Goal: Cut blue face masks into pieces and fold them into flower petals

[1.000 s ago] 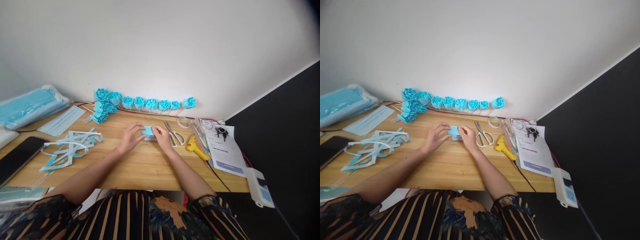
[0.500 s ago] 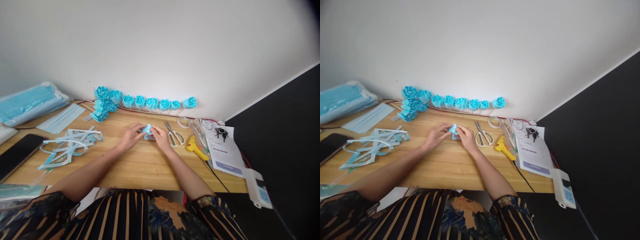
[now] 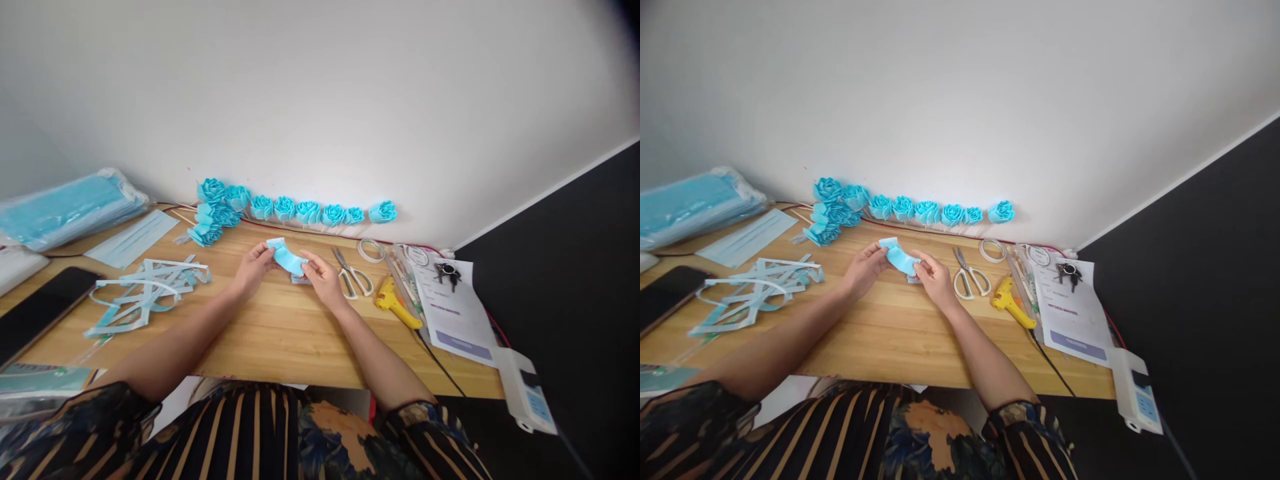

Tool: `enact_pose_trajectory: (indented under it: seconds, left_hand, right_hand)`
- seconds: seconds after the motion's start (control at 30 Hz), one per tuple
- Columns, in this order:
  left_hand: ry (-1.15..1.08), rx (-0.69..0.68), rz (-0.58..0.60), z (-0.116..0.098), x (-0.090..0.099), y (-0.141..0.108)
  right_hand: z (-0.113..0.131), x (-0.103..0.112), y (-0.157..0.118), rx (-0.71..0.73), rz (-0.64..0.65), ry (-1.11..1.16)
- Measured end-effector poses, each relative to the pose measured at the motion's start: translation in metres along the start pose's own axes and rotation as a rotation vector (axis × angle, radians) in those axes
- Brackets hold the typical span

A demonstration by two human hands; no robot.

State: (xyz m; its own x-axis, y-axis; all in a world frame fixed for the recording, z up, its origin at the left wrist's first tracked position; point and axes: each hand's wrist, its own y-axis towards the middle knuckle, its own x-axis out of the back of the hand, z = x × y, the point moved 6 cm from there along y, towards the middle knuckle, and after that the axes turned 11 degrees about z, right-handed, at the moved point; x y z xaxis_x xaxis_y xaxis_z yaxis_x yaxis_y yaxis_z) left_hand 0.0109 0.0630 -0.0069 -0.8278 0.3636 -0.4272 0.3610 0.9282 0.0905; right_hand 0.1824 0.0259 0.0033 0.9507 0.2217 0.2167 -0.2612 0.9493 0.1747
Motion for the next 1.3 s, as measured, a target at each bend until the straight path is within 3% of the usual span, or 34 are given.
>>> enact_pose_trajectory:
  seconds: [0.1,0.2,0.33,0.57,0.7,0.9,1.0,1.1,1.3]
  left_hand:
    - [-0.105,0.03,-0.036,-0.002,0.005,0.002]
    - [-0.085,0.062,-0.032,-0.002,0.003,0.001]
    - [-0.033,0.08,0.011,0.001,-0.006,-0.003]
    - [0.098,0.043,0.136,0.01,-0.013,-0.006]
    - [0.132,0.044,0.15,0.011,-0.015,-0.006]
    - [0.155,0.05,0.168,0.011,-0.017,-0.005]
    - [0.132,0.003,0.235,0.012,-0.018,-0.005]
    - [0.104,-0.02,0.318,0.011,-0.022,-0.005]
    - [0.155,0.003,0.329,0.011,-0.023,-0.004]
  right_hand:
    - [0.001,-0.005,-0.001,-0.016,0.057,0.059]
    - [0.005,-0.002,-0.003,-0.006,0.033,0.058]
    - [0.011,0.003,-0.003,0.028,0.004,0.04]
    - [0.009,-0.01,-0.001,-0.062,0.116,0.06]
    - [0.009,-0.011,-0.001,-0.061,0.127,-0.062]
    - [0.011,0.0,-0.002,-0.048,-0.015,-0.196]
    - [0.015,0.005,-0.003,-0.028,-0.086,-0.233]
    - [0.018,0.007,-0.003,-0.001,-0.105,-0.256]
    - [0.018,0.007,-0.003,0.008,-0.109,-0.234]
